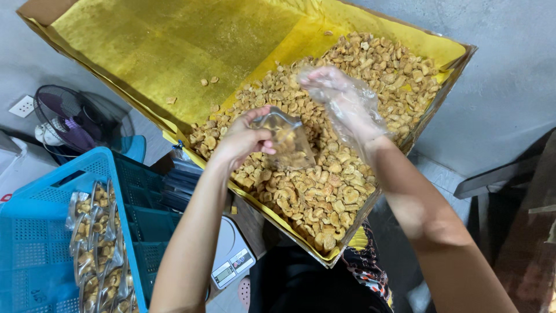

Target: The person scoops a fried snack from a large tray into small plastic bags, weighs each bag on a digital scale, and places them into a blue plastic crate.

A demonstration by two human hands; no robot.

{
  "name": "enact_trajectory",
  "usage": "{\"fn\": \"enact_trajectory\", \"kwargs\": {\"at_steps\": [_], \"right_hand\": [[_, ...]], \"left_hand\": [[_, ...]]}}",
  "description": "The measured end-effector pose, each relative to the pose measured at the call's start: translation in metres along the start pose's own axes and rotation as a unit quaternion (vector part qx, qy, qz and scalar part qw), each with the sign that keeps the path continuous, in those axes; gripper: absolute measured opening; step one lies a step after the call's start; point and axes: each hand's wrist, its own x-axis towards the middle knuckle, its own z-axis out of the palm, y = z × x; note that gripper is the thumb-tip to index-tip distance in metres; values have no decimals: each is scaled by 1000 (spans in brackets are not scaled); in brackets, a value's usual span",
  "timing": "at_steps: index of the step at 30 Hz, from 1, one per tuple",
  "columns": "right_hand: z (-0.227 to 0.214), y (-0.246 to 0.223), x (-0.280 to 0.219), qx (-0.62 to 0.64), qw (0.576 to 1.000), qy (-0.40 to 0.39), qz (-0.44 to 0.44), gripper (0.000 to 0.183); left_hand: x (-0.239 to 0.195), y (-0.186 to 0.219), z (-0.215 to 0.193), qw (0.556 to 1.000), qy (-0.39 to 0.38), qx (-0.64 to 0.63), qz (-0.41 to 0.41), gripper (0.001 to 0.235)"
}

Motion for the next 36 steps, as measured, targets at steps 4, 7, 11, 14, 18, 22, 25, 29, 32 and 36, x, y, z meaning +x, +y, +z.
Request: {"fn": "enact_trajectory", "kwargs": {"at_steps": [4, 7, 11, 14, 18, 22, 25, 29, 32, 36], "right_hand": [[-26, 43, -28, -312, 928, -17, 201, 36], [-27, 92, -30, -491, 839, -166, 168, 74], [1, 119, -42, -432, 827, -164, 321, 124], [39, 130, -49, -557, 772, -205, 225, 133], [32, 138, -45, -602, 717, -247, 251, 105], [20, 154, -36, -609, 725, -221, 234, 97], [28, 164, -29, -606, 731, -198, 242, 96], [32, 155, -46, -645, 694, -238, 212, 81], [26, 138, -50, -608, 693, -258, 290, 76], [30, 139, -50, -569, 740, -232, 272, 83]], "left_hand": [[-30, 12, -22, 999, 7, 10, 31, 75], [-57, 17, -39, 993, 51, 69, 86, 68], [-76, 15, -52, 989, 67, 81, 101, 67], [-76, 8, -54, 990, 72, 64, 102, 69], [-76, -1, -57, 991, 68, 71, 93, 68], [-76, -7, -60, 993, 67, 47, 84, 68], [-79, -11, -62, 992, 66, 43, 94, 67], [-76, -10, -62, 990, 71, 52, 110, 66], [-73, -12, -61, 992, 58, 40, 107, 67], [-68, -15, -54, 994, 43, 29, 93, 70]]}}
